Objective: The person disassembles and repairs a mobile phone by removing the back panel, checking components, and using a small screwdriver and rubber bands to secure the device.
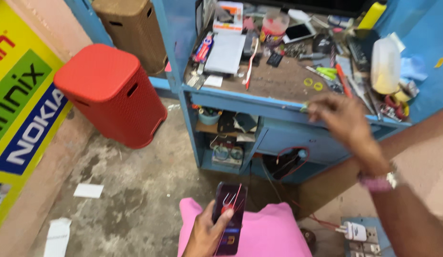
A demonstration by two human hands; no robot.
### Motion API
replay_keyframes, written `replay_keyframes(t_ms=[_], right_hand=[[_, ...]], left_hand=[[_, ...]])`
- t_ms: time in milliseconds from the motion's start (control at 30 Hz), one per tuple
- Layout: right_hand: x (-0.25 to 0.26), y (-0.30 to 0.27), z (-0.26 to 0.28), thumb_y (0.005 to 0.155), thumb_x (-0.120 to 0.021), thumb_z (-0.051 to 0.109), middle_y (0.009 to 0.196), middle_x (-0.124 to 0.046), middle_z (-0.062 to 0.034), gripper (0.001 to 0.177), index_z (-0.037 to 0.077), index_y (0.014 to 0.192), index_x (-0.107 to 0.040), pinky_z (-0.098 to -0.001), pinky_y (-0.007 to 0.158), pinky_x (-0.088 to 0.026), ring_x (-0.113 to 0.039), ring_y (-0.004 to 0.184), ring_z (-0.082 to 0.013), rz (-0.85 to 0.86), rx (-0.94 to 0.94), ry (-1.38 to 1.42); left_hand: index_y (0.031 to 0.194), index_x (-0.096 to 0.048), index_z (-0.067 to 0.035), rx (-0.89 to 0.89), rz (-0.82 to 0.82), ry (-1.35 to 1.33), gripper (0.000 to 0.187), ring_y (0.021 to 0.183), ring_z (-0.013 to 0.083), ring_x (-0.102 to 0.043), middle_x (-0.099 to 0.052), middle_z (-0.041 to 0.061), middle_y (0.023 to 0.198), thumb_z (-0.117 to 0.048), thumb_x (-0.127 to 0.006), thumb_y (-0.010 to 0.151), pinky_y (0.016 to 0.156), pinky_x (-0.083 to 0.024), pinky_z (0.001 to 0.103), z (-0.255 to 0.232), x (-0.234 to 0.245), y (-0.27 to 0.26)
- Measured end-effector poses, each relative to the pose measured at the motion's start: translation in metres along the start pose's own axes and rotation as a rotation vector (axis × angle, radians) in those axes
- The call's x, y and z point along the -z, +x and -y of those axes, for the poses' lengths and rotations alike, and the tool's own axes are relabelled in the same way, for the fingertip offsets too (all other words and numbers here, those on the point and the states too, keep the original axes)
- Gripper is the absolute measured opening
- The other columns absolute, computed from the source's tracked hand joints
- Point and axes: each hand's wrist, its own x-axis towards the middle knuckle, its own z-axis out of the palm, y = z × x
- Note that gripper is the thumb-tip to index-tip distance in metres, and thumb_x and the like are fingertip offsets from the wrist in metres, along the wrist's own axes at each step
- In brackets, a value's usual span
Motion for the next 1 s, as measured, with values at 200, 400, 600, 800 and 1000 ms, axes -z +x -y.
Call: replay_keyframes(t_ms=[200, 400, 600, 800, 1000], right_hand=[[-0.106, -0.17, 0.034, 0.088, -0.074, 0.01, 0.087, -0.073, -0.0033, 0.013, 0.003, 0.097, -0.08, -0.0252, 0.058, -0.053, -0.064, 0.067, -0.0082, 0.301, -0.212, 0.449], [-0.137, -0.231, 0.07, 0.085, -0.078, 0.009, 0.079, -0.073, -0.0028, 0.013, 0.003, 0.095, -0.082, -0.0252, 0.05, -0.049, -0.061, 0.059, -0.0077, 0.063, -0.263, 0.455], [-0.131, -0.248, 0.086, 0.082, -0.08, 0.01, 0.078, -0.077, -0.0031, 0.008, 0.005, 0.089, -0.081, -0.0231, 0.054, -0.052, -0.07, 0.062, -0.009, -0.032, 0.0, 0.263], [-0.117, -0.263, 0.074, 0.089, -0.075, 0.015, 0.089, -0.072, -0.0013, 0.016, 0.002, 0.085, -0.066, -0.0221, 0.053, -0.045, -0.058, 0.064, -0.0064, 0.271, -0.082, 0.731], [-0.117, -0.292, 0.046, 0.097, -0.065, 0.024, 0.086, -0.072, -0.0061, 0.025, -0.001, 0.091, -0.069, -0.0224, 0.05, -0.044, -0.059, 0.063, -0.0075, 0.711, -0.414, 0.924]], left_hand=[[0.137, -0.051, -0.009, -0.017, 0.032, -0.056, 0.052, 0.086, 0.0105, -0.071, -0.078, 0.006, 0.096, -0.026, -0.072, 0.092, 0.077, -0.059, 0.028, -0.032, -0.006, -0.017], [0.144, -0.048, -0.008, -0.3, 0.028, -0.045, 0.061, 0.101, 0.0118, -0.069, -0.074, 0.005, 0.116, -0.017, -0.074, 0.089, 0.088, -0.054, 0.03, -0.052, -0.013, -0.043], [0.108, -0.07, -0.005, -0.188, 0.042, 0.079, 0.023, 0.083, 0.0141, -0.071, -0.076, 0.007, 0.09, -0.017, -0.075, 0.089, 0.075, -0.057, 0.03, -0.052, -0.017, -0.059], [0.094, -0.069, -0.002, -0.312, 0.008, 0.093, 0.012, 0.079, 0.0142, -0.069, -0.073, 0.007, 0.084, -0.014, -0.071, 0.092, 0.072, -0.055, 0.031, -0.046, -0.014, -0.063], [0.093, -0.07, -0.002, -0.261, -0.013, 0.146, 0.011, 0.075, 0.0155, -0.069, -0.072, 0.008, 0.079, -0.012, -0.071, 0.09, 0.069, -0.054, 0.031, -0.045, -0.004, -0.069]])
